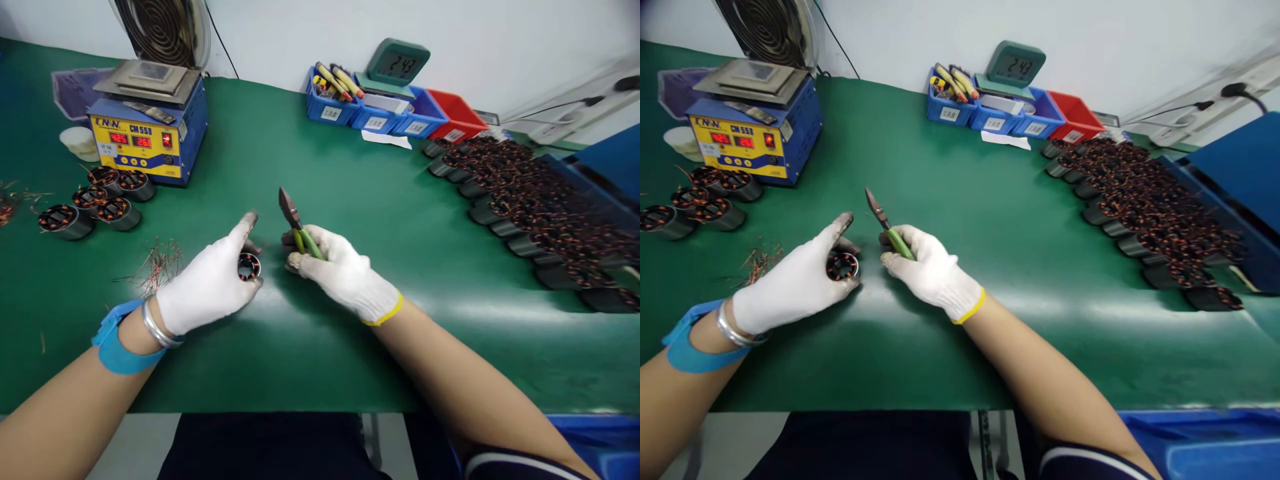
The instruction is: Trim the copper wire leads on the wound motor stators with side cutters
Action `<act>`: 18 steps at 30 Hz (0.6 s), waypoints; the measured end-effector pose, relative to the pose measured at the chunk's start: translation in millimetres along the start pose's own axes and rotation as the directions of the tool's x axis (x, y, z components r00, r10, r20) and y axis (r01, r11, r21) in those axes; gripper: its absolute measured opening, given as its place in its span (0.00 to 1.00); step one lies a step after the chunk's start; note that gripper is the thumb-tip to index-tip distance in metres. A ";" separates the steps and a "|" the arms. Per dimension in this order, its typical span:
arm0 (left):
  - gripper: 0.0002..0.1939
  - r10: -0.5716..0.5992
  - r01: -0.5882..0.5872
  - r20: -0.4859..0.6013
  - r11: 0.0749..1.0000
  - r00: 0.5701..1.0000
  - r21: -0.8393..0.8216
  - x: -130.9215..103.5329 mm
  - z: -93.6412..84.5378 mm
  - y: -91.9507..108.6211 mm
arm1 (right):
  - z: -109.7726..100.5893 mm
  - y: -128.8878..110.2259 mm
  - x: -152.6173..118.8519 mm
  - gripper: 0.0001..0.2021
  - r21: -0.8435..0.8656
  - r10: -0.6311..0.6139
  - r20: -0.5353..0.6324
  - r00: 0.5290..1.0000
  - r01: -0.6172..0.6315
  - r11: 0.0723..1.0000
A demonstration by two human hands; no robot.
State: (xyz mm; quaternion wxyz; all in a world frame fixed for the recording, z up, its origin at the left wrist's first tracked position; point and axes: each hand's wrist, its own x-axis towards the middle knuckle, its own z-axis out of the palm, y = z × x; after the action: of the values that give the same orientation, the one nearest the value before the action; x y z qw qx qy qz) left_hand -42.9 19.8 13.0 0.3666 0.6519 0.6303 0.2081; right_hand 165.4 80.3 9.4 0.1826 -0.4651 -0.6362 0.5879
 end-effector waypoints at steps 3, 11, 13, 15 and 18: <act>0.52 0.084 -0.084 0.001 0.996 0.996 0.000 1.5 -0.2 -0.9 | 9.6 2.1 4.2 0.14 0.097 0.037 0.028 0.999 -0.040 0.994; 0.21 0.105 -0.108 0.023 0.954 0.994 0.280 8.6 9.6 -4.3 | 13.8 -9.0 8.7 0.17 -0.149 0.085 0.011 0.996 -0.082 0.985; 0.16 0.185 -0.164 -0.049 0.944 0.981 0.286 8.2 13.4 -3.7 | 17.7 -11.3 6.0 0.19 -0.207 0.076 -0.002 0.997 -0.075 0.975; 0.16 0.288 -0.242 -0.128 0.926 0.949 0.290 7.2 15.3 -1.3 | 21.2 -10.3 3.1 0.20 -0.189 0.030 -0.019 0.999 -0.033 0.981; 0.18 0.339 -0.298 -0.165 0.927 0.926 0.229 4.5 12.3 4.9 | 25.1 -2.7 -0.6 0.21 -0.128 -0.052 -0.084 0.995 0.041 0.991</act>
State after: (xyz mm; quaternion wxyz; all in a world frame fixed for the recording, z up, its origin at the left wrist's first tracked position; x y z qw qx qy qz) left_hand -30.0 21.8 7.9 0.1946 0.7550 0.5669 0.2658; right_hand 145.2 65.7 6.0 0.1939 -0.4860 -0.6742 0.5212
